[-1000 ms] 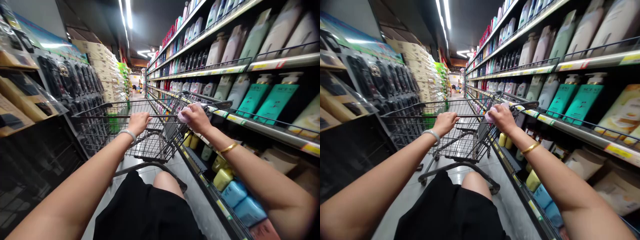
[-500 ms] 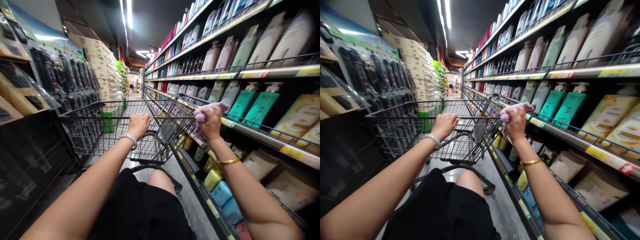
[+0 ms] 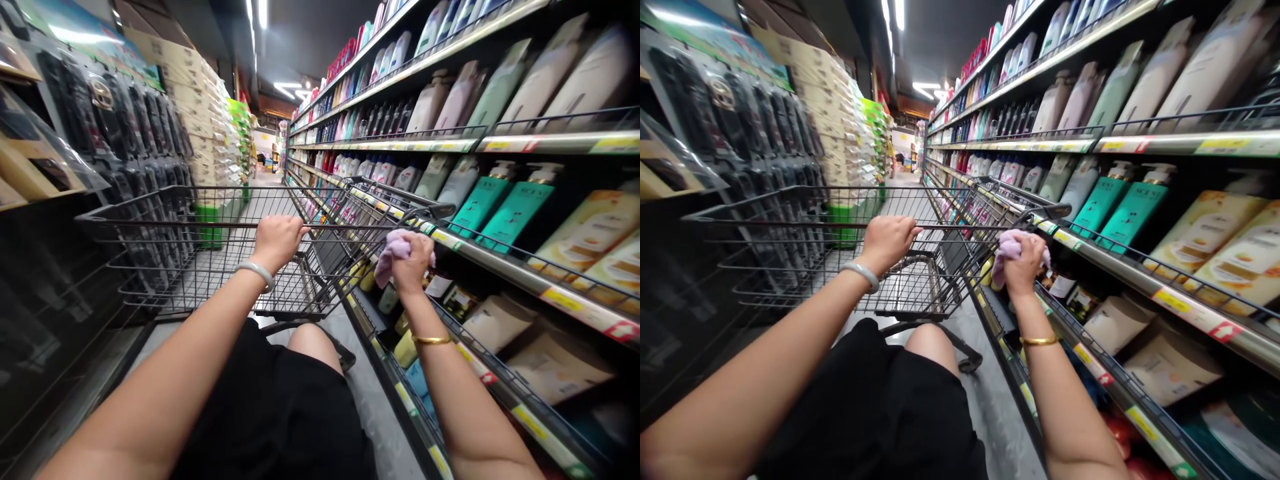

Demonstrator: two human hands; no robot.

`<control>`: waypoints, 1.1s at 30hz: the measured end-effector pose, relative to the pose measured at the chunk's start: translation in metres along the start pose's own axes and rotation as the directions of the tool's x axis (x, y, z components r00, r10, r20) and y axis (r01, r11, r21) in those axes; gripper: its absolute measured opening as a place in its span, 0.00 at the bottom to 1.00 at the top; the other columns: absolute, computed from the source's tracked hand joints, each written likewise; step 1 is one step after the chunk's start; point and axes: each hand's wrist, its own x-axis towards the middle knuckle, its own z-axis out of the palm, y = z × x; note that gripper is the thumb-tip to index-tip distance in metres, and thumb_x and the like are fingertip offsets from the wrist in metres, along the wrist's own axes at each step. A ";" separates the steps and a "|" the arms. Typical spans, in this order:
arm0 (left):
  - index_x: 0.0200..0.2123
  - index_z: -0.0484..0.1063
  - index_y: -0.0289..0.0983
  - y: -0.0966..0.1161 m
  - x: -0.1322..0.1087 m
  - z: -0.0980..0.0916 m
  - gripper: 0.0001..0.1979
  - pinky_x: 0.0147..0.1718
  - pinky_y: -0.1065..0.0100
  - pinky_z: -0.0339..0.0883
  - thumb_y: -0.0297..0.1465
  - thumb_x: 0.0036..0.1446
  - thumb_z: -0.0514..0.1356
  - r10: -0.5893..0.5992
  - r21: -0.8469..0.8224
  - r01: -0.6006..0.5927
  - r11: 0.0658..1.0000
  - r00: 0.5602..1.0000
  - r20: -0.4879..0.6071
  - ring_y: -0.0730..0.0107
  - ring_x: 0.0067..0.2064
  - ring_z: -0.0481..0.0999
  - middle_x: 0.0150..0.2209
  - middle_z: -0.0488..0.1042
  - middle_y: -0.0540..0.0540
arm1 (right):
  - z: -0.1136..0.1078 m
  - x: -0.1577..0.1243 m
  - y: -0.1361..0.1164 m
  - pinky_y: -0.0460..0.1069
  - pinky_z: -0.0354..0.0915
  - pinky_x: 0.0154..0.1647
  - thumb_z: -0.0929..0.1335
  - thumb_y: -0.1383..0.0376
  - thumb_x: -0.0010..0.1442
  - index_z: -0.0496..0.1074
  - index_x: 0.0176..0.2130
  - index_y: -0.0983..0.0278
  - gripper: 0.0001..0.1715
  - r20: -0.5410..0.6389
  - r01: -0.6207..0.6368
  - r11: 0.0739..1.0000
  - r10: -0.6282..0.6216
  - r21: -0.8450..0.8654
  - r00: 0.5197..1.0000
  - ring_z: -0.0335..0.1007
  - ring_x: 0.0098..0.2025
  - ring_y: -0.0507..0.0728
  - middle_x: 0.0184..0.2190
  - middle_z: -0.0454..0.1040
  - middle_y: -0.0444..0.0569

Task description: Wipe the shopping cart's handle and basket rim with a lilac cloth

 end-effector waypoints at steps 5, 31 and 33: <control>0.37 0.73 0.37 0.004 -0.006 -0.003 0.21 0.35 0.58 0.51 0.44 0.69 0.47 -0.036 0.069 0.042 0.997 0.996 -0.076 0.51 0.40 0.75 0.36 0.78 0.39 | 0.025 -0.027 -0.007 0.61 0.63 0.58 0.65 0.69 0.48 0.75 0.44 0.62 0.22 -0.027 0.019 0.988 -0.015 0.152 1.000 0.64 0.52 0.62 0.48 0.64 0.53; 0.36 0.71 0.38 0.005 -0.029 -0.016 0.18 0.35 0.57 0.47 0.42 0.70 0.48 -0.071 0.142 0.088 0.986 0.990 -0.121 0.53 0.39 0.73 0.35 0.77 0.42 | 0.084 -0.089 -0.099 0.58 0.65 0.61 0.64 0.70 0.56 0.71 0.51 0.62 0.23 -0.267 -0.306 0.851 0.442 0.427 0.857 0.68 0.57 0.60 0.54 0.66 0.56; 0.36 0.71 0.39 0.005 -0.029 -0.016 0.19 0.34 0.58 0.47 0.43 0.70 0.48 -0.068 0.159 0.087 0.983 0.990 -0.121 0.53 0.38 0.73 0.35 0.77 0.42 | 0.083 -0.065 -0.102 0.59 0.62 0.64 0.65 0.70 0.57 0.71 0.52 0.62 0.23 -0.359 -0.285 0.843 0.468 0.456 0.807 0.66 0.60 0.61 0.54 0.66 0.57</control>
